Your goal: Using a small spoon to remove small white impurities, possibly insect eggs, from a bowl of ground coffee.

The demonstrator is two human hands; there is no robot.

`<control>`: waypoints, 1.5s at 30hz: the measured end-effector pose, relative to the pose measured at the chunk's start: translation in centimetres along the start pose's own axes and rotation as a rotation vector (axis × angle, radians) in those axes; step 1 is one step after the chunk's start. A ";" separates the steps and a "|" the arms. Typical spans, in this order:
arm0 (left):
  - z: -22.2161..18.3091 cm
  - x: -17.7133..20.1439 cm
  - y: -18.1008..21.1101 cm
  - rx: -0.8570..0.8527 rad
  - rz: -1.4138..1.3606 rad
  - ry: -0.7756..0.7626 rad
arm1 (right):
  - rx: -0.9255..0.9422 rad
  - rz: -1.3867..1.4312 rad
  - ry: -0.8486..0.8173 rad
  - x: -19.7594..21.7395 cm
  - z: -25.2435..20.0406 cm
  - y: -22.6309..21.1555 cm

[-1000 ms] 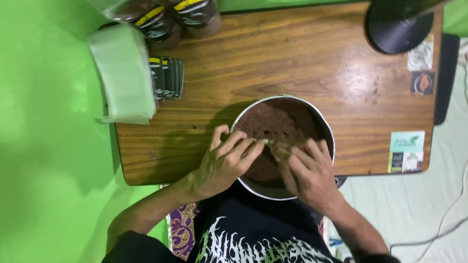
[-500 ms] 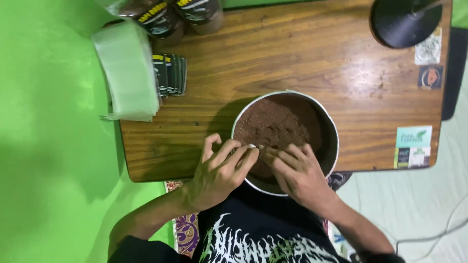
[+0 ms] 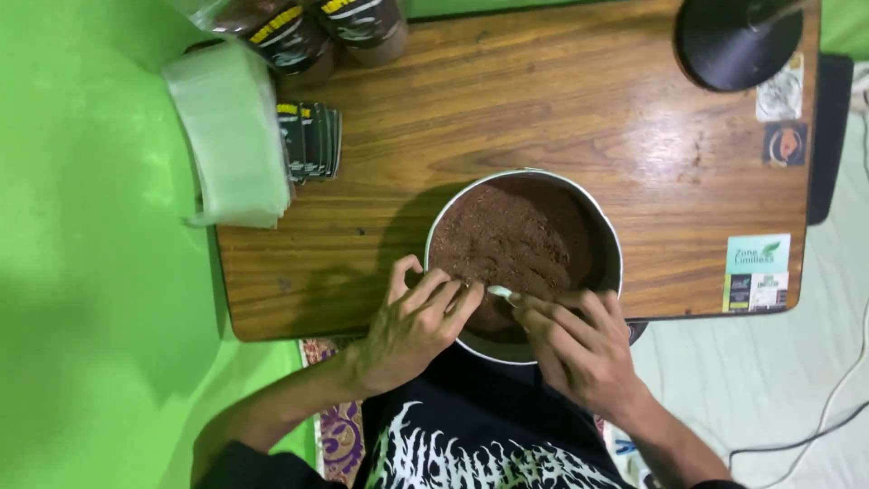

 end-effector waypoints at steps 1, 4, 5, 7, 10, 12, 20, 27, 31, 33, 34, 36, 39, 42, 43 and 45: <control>0.1 1.1 0.2 0.012 -0.001 -0.003 | 0.007 0.008 -0.007 -0.6 -0.7 0.5; 0.1 2.7 0.7 -0.041 -0.060 0.163 | -0.065 -0.044 -0.233 -2.2 -2.8 1.1; 0.1 0.8 0.6 -0.024 -0.062 0.067 | -0.035 -0.063 -0.130 -1.4 -2.6 1.0; 0.1 0.0 0.7 0.009 -0.061 -0.032 | 0.008 -0.071 -0.031 -1.0 -2.7 1.1; 0.7 2.2 1.2 -0.051 -0.130 0.206 | -0.054 -0.023 -0.176 -1.5 -3.6 1.3; 0.7 -1.4 1.4 -0.019 -0.037 -0.012 | -0.010 -0.035 0.010 0.3 -3.3 1.1; 1.3 -0.4 2.5 -0.036 -0.129 0.114 | -0.046 -0.080 -0.055 -0.9 -5.0 2.7; 3.5 -0.6 2.6 -0.089 -0.161 0.116 | -0.130 -0.189 -0.052 0.3 -4.4 3.5; 4.4 -2.8 2.1 -0.002 -0.203 0.157 | -0.135 -0.107 0.143 0.5 -5.0 4.5; 5.1 -4.2 2.1 -0.082 -0.167 0.130 | -0.164 -0.109 0.171 1.9 -3.7 4.3; 5.9 -2.5 2.2 -0.084 -0.161 0.134 | -0.160 -0.111 0.178 1.3 -4.0 5.2; 7.0 1.3 2.7 -0.110 -0.241 0.241 | -0.154 -0.100 0.124 -0.1 -5.1 6.0; 8.1 -1.0 2.9 -0.154 -0.188 0.211 | -0.143 -0.100 0.242 -0.5 -8.6 7.4; 8.0 -0.2 3.5 -0.146 -0.277 0.241 | -0.191 -0.088 0.043 0.9 -3.3 7.3; 8.4 0.0 3.5 -0.154 -0.290 0.229 | -0.210 -0.086 0.039 1.0 -3.9 7.0; 9.1 0.5 3.1 -0.129 -0.288 0.219 | -0.199 -0.095 0.127 1.4 -4.7 6.9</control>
Point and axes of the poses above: each hand's wrist, its own z-axis towards the middle knuckle, its own x-axis out of the back of the hand, y = z × x, the point moved 5 cm from there along z, towards the middle knuckle, and after that the axes turned 9 degrees about -y, right-handed, at the moved point
